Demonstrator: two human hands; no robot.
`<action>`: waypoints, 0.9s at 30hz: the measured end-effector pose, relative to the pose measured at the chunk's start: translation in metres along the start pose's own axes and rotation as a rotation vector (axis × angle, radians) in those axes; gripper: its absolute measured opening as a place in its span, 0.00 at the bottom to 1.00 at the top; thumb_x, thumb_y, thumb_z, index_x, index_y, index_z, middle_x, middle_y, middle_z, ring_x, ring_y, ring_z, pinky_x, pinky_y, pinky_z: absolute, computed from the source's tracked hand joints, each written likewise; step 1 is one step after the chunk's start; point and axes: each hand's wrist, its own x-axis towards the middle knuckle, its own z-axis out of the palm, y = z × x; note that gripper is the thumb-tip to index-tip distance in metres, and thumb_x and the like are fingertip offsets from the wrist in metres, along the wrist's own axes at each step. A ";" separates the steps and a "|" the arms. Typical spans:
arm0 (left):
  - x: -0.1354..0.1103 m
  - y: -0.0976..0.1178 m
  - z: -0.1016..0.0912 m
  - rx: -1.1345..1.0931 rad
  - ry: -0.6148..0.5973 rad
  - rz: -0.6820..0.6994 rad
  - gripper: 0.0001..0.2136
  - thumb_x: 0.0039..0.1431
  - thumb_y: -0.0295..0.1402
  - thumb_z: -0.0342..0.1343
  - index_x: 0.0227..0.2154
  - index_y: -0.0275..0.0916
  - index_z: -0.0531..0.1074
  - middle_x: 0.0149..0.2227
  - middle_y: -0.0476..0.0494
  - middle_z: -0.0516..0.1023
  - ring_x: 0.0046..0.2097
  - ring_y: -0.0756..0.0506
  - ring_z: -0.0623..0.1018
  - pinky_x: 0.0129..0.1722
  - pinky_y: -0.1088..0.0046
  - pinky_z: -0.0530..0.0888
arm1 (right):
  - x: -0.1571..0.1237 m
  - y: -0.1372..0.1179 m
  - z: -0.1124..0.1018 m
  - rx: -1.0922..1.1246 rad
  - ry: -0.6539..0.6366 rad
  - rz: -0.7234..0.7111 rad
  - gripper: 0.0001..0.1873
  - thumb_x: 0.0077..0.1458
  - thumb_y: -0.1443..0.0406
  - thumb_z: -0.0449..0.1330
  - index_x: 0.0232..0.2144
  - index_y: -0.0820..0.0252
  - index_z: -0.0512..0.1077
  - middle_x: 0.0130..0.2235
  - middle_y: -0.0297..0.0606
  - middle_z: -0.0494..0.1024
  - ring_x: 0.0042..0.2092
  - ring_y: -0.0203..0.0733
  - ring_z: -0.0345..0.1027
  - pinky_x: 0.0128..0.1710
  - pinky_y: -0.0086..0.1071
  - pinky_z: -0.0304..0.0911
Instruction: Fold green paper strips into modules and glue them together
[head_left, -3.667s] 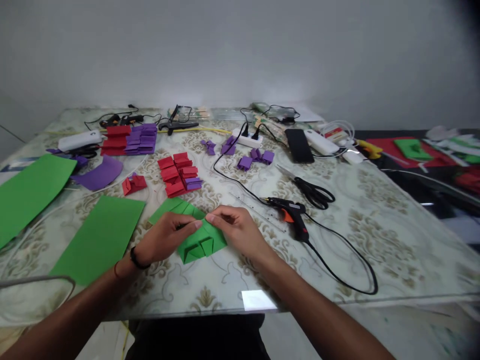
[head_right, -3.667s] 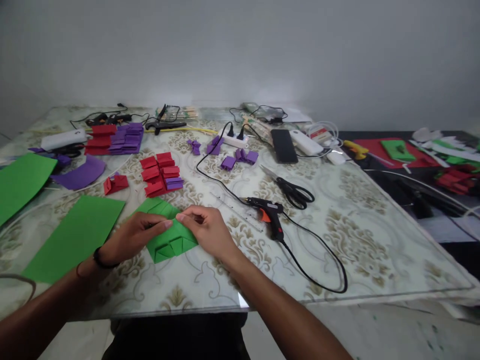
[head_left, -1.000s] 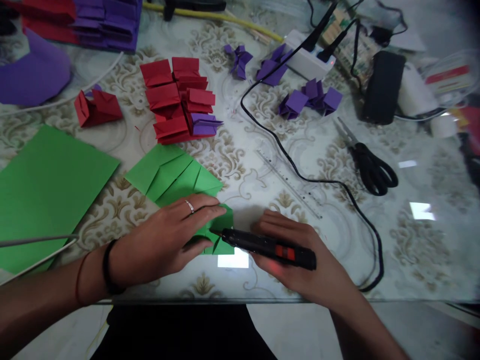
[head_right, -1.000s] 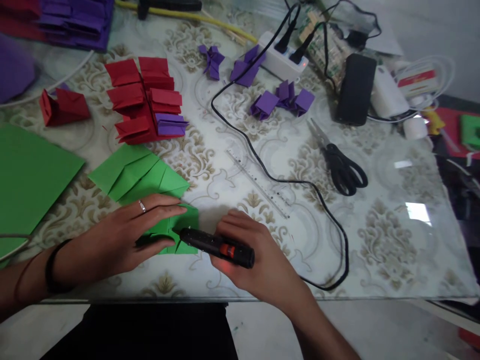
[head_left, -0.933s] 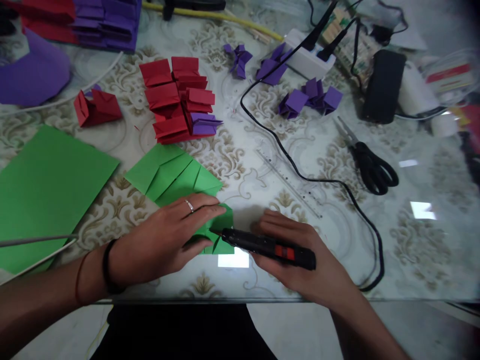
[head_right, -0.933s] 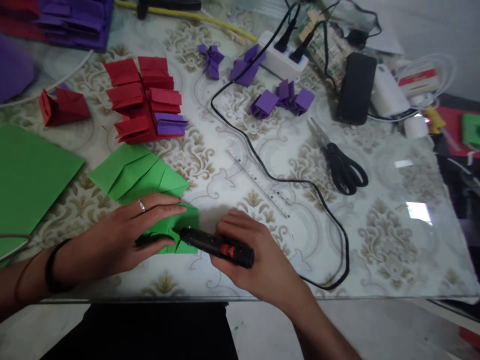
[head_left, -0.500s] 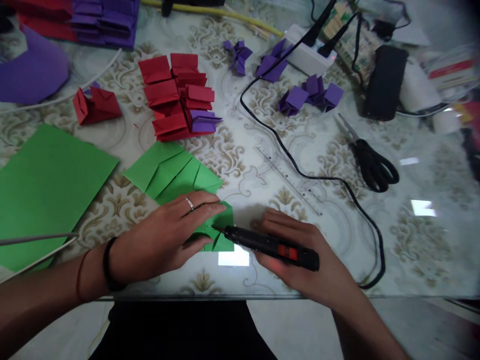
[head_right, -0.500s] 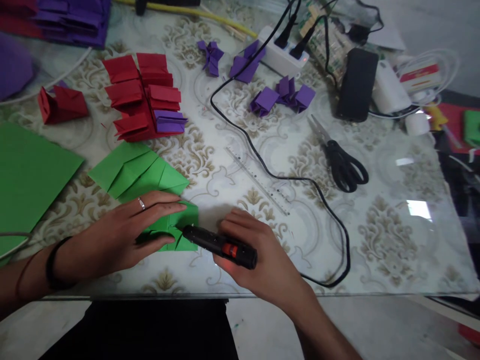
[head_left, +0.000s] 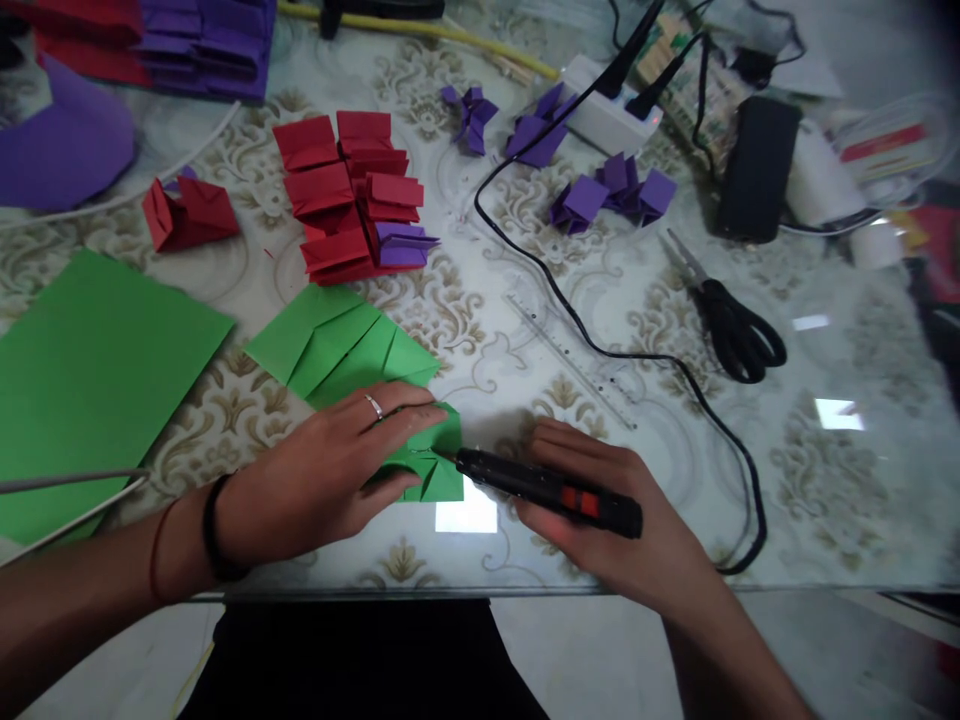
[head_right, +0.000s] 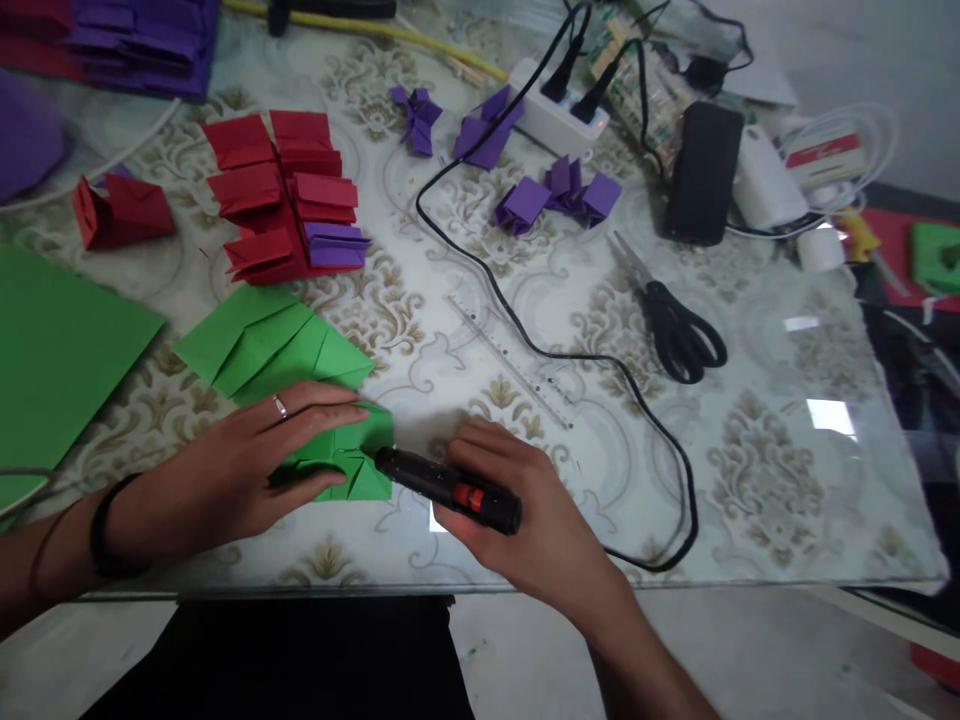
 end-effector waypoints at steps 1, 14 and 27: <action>0.000 0.000 0.000 0.002 -0.004 0.000 0.23 0.69 0.28 0.62 0.64 0.37 0.65 0.61 0.33 0.75 0.65 0.37 0.75 0.67 0.55 0.76 | 0.000 0.000 0.000 0.000 0.006 -0.001 0.14 0.62 0.66 0.65 0.27 0.55 0.65 0.28 0.31 0.67 0.32 0.41 0.66 0.39 0.40 0.67; 0.000 0.001 -0.001 0.023 0.022 0.018 0.21 0.71 0.29 0.59 0.64 0.36 0.66 0.61 0.33 0.76 0.63 0.37 0.77 0.66 0.56 0.78 | 0.001 0.001 0.000 -0.041 0.055 0.055 0.18 0.62 0.66 0.65 0.24 0.55 0.61 0.27 0.31 0.65 0.31 0.41 0.64 0.32 0.37 0.60; -0.001 0.001 -0.002 0.035 0.004 -0.006 0.23 0.71 0.31 0.61 0.65 0.40 0.64 0.62 0.36 0.75 0.65 0.38 0.76 0.66 0.54 0.77 | 0.000 0.001 0.002 -0.089 0.119 0.116 0.17 0.62 0.67 0.64 0.24 0.54 0.63 0.26 0.31 0.66 0.31 0.41 0.64 0.32 0.37 0.59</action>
